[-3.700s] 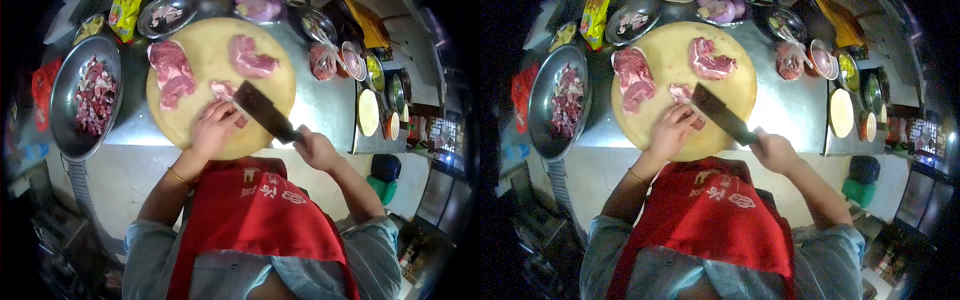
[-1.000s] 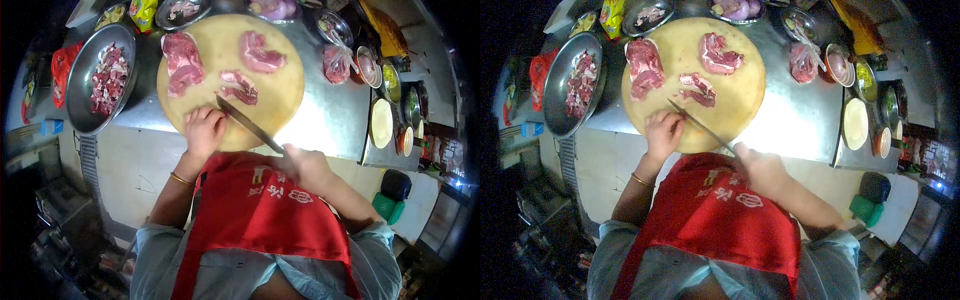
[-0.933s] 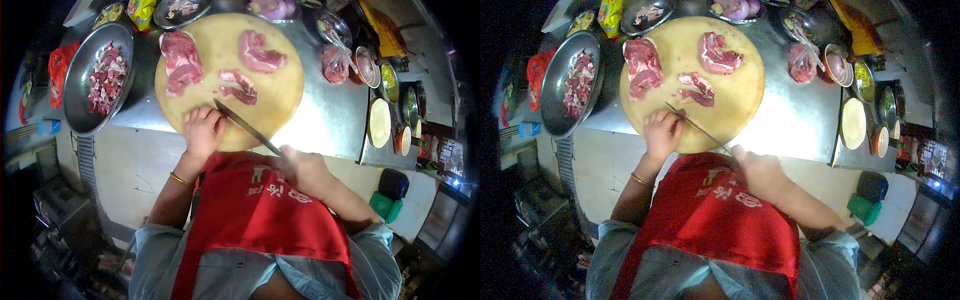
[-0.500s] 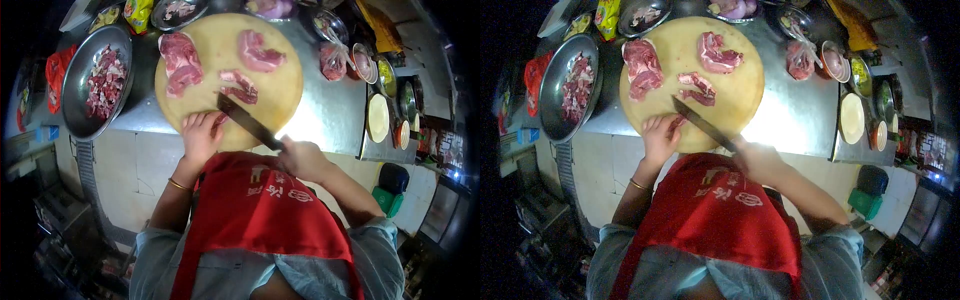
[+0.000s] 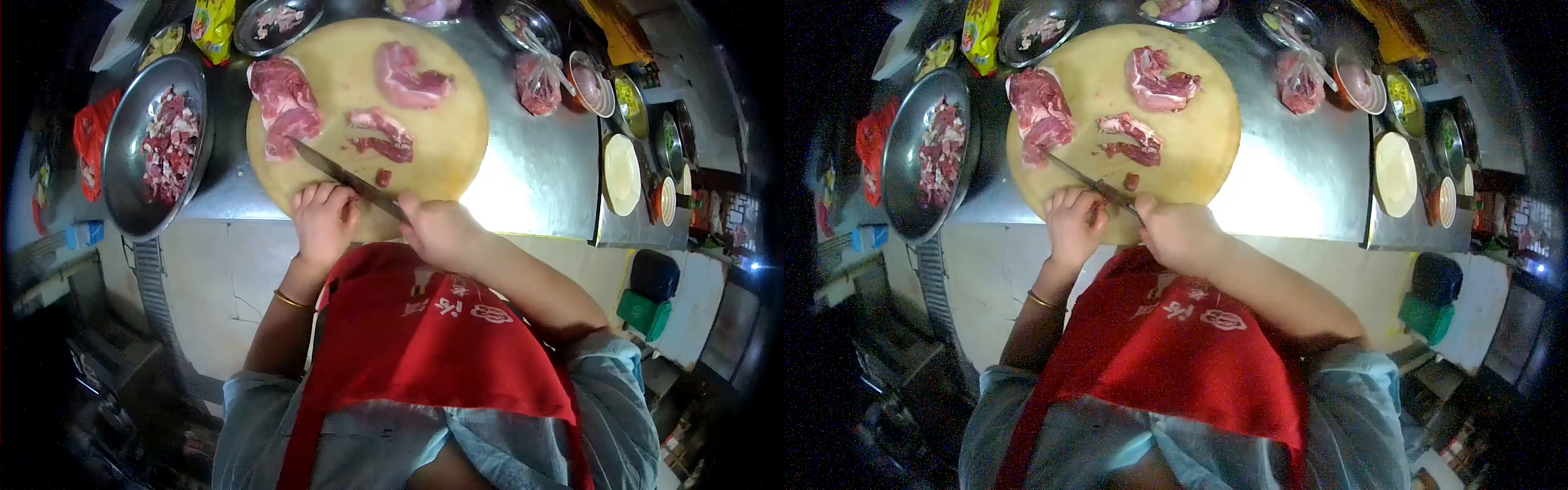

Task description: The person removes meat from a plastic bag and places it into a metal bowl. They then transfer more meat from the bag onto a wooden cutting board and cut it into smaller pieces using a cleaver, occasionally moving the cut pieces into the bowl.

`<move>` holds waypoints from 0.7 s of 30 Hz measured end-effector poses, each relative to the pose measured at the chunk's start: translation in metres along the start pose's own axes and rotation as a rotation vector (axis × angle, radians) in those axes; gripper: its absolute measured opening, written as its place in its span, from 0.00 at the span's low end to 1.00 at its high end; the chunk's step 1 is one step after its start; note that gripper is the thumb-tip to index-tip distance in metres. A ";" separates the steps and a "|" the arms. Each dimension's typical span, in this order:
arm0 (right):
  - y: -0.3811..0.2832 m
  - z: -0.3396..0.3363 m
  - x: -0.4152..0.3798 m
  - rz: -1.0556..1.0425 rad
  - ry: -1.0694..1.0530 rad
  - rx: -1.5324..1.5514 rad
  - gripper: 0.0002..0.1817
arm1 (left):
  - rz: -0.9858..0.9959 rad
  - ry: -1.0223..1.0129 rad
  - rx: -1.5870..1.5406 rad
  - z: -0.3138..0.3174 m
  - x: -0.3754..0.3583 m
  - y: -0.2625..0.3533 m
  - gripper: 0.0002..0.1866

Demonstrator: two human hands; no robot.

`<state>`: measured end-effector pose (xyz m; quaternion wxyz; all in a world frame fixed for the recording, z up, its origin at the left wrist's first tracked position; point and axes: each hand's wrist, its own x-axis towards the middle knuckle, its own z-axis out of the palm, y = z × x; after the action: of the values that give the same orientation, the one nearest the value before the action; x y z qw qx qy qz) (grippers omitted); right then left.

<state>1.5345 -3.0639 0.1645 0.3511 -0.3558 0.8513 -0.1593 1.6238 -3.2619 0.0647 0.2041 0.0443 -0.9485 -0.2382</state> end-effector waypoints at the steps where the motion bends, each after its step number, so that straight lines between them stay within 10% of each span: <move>1: 0.003 -0.002 -0.004 -0.020 0.012 0.033 0.19 | 0.002 -0.002 0.004 0.000 -0.001 -0.001 0.07; 11: 0.078 0.002 -0.126 0.393 0.193 0.519 0.20 | -0.021 0.036 -0.364 0.029 0.056 0.019 0.15; 21: 0.054 0.003 -0.092 0.071 0.167 0.357 0.15 | -0.108 -0.365 -0.054 0.007 0.073 -0.021 0.06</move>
<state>1.5561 -2.9601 0.1786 0.3421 -0.2430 0.8478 -0.3242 1.5542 -3.2905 0.0758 0.0169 0.0455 -0.9593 -0.2783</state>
